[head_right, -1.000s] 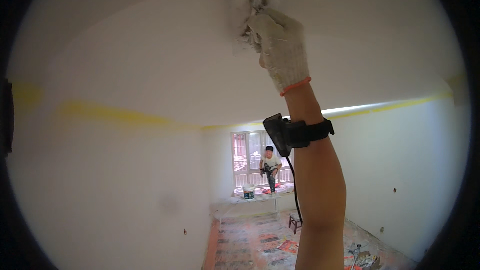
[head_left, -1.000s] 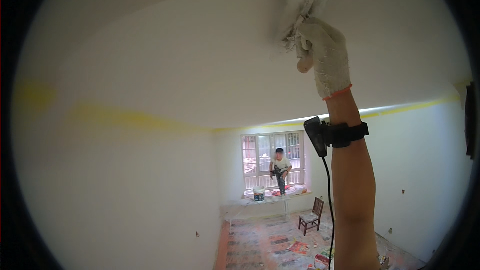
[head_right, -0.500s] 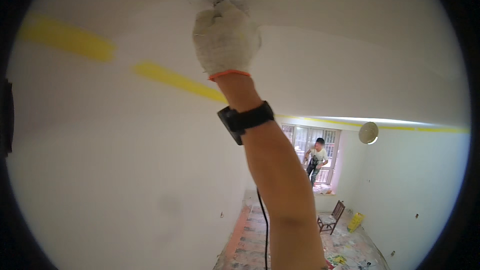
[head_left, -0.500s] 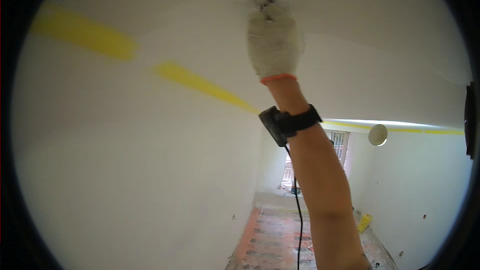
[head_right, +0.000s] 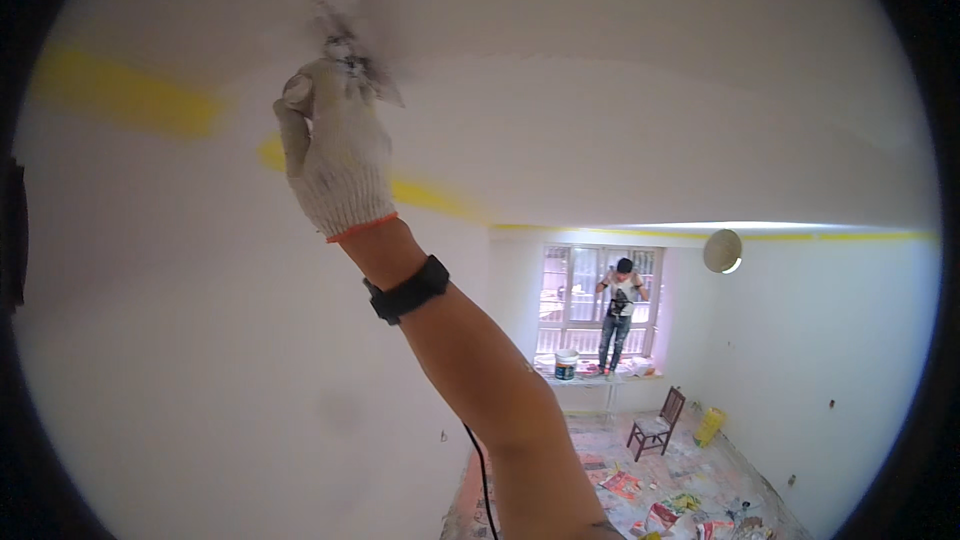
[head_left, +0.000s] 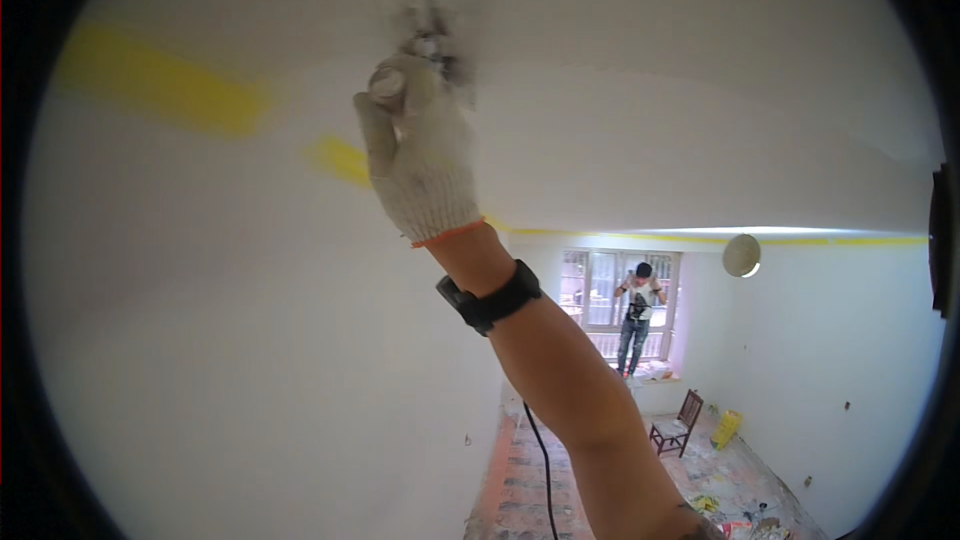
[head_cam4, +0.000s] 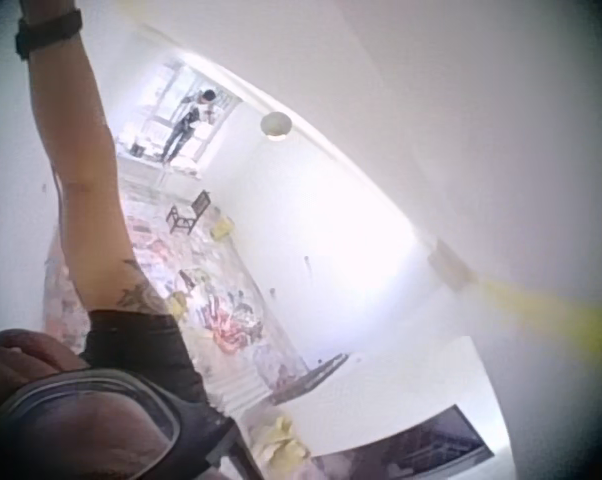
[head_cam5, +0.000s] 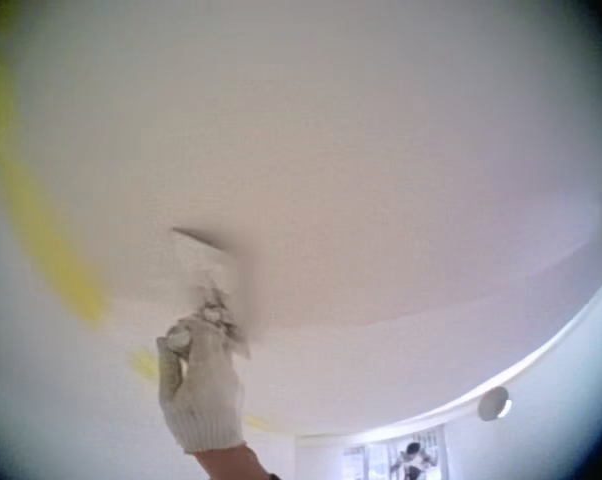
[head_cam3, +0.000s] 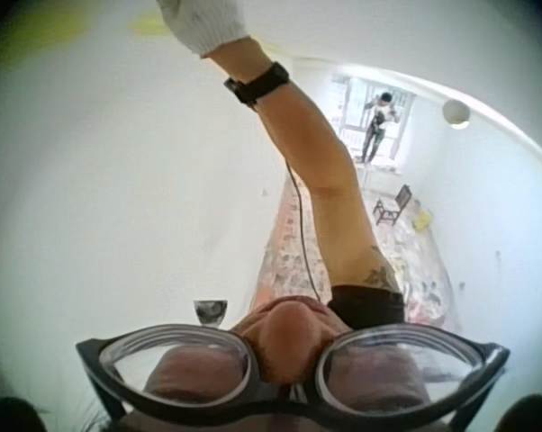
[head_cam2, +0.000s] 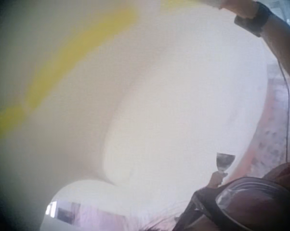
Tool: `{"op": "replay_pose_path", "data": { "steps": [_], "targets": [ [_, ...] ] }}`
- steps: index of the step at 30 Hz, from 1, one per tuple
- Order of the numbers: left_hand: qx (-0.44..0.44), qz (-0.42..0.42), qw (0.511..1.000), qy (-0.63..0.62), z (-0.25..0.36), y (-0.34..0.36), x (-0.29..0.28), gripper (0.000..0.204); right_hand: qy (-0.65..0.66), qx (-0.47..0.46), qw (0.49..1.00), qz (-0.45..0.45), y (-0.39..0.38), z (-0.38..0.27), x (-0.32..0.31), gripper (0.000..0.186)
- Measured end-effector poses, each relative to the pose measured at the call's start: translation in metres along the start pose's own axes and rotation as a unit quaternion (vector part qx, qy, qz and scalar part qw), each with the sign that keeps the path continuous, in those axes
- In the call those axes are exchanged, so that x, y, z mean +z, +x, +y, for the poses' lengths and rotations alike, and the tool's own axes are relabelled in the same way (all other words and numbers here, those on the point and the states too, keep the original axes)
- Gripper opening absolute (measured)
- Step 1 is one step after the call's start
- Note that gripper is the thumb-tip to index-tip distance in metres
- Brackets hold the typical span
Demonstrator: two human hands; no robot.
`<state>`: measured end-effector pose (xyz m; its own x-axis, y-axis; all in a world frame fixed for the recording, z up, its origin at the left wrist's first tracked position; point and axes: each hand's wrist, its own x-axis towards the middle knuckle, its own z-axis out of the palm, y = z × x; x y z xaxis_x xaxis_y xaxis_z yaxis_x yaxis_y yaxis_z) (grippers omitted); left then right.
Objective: Applying plaster or putty to the walls and ceiling of a room under renovation.
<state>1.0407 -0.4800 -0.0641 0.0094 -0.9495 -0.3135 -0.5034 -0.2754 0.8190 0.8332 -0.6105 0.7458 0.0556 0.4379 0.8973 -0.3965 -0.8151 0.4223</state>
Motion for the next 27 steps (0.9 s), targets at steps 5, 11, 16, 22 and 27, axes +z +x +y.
{"op": "replay_pose_path", "data": {
  "steps": [5,11,16,22,27],
  "targets": [
    [0.33,0.041,0.882,0.335,0.0,0.072,0.017,0.029,-0.159,-0.081,0.981,0.07,0.009,0.013,-0.139,0.031],
    [0.363,0.026,0.853,0.374,0.076,0.09,0.058,0.028,-0.202,-0.006,0.973,0.109,0.041,-0.004,-0.371,0.024],
    [0.374,0.024,0.834,0.405,0.142,0.08,0.103,0.027,-0.125,0.017,0.986,0.106,0.074,-0.031,-0.537,0.026],
    [0.567,0.02,0.753,0.332,0.18,0.087,0.157,0.025,-0.113,0.05,0.984,0.131,0.116,-0.034,-0.678,0.025],
    [0.51,-0.052,0.801,0.309,0.179,0.176,0.099,0.027,-0.195,0.01,0.968,0.159,0.083,0.002,-0.687,0.031]
  ]
}}
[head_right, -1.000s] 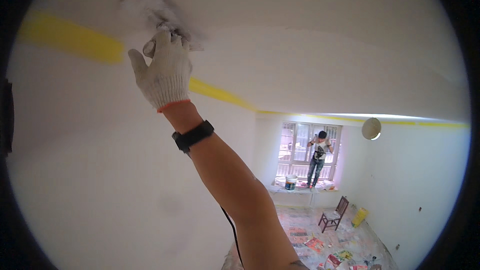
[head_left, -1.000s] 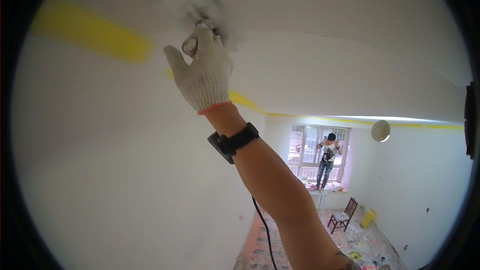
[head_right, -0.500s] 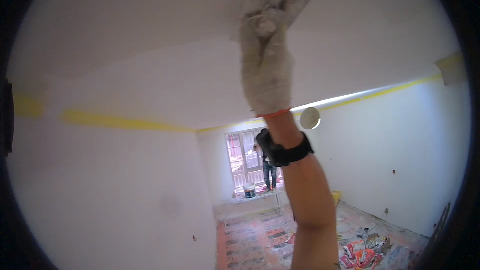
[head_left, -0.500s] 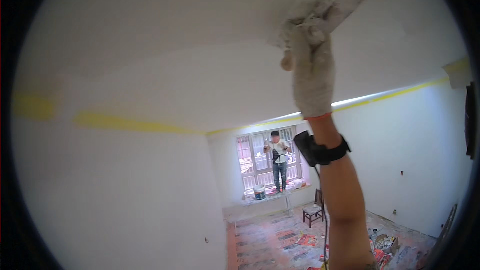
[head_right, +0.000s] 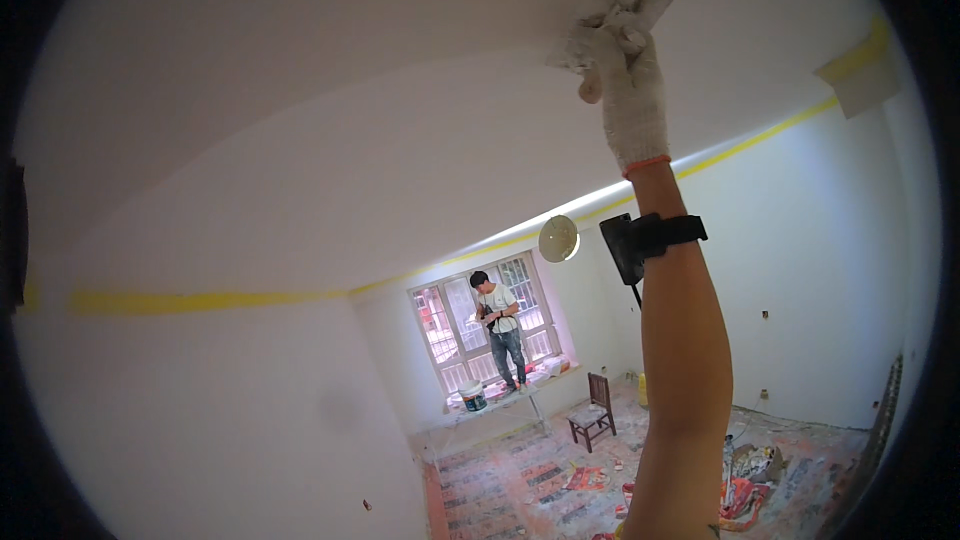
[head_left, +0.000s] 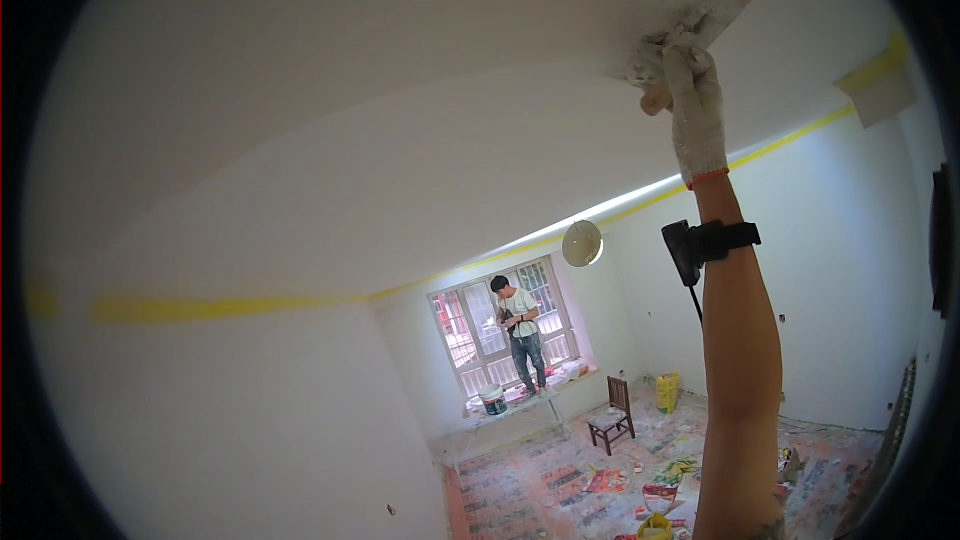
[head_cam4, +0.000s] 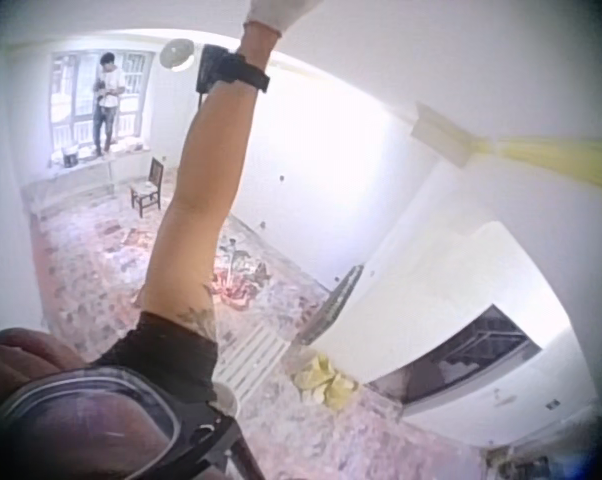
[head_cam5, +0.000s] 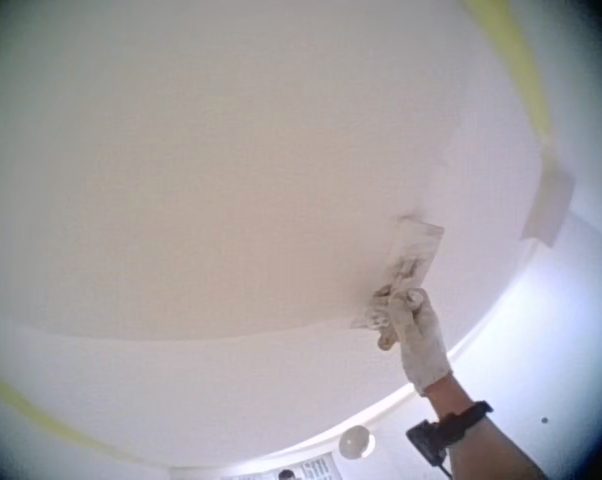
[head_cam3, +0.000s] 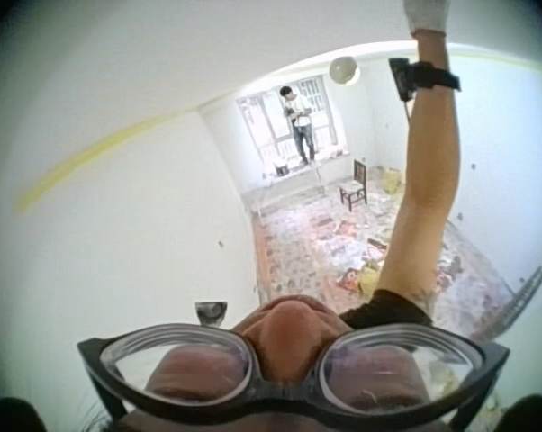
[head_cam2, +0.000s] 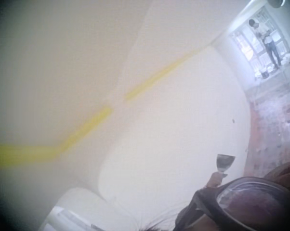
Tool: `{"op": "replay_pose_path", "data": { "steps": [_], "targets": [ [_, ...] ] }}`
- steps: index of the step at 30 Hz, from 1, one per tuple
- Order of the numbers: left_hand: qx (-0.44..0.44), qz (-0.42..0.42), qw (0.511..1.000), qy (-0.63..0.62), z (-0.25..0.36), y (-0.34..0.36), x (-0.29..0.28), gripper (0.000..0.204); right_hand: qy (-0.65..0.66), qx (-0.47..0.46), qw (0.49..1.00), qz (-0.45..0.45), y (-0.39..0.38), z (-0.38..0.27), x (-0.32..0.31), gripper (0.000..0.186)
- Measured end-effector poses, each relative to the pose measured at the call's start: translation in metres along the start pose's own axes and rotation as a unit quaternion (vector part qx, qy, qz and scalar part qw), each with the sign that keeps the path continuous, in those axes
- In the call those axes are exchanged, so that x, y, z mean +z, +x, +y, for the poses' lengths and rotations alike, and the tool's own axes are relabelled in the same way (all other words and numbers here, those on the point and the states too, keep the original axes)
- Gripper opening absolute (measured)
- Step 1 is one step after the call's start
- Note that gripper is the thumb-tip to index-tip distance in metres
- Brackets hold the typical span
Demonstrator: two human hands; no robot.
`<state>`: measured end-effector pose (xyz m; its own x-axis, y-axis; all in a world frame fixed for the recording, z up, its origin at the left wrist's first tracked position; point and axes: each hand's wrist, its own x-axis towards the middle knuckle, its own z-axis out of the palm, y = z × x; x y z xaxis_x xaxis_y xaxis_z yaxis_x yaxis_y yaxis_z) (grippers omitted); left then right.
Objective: Applying plaster or putty to the walls and ceiling of a room under renovation.
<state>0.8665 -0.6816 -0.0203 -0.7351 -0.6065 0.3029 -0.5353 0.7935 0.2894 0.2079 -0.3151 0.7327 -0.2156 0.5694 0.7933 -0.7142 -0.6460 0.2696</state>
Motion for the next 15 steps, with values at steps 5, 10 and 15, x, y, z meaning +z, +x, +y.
{"op": "replay_pose_path", "data": {
  "steps": [5,10,15],
  "targets": [
    [0.088,0.052,0.961,0.256,-0.021,0.005,0.058,0.023,0.076,0.096,0.992,-0.031,0.029,0.01,-0.037,0.027],
    [-0.201,-0.011,0.979,-0.033,0.012,0.014,0.04,0.026,0.269,0.12,0.942,-0.161,0.027,-0.016,-0.016,0.043],
    [-0.31,-0.134,0.941,-0.006,0.1,0.034,0.001,0.021,0.299,0.1,0.923,-0.22,0.021,-0.031,-0.01,0.041]
  ]
}}
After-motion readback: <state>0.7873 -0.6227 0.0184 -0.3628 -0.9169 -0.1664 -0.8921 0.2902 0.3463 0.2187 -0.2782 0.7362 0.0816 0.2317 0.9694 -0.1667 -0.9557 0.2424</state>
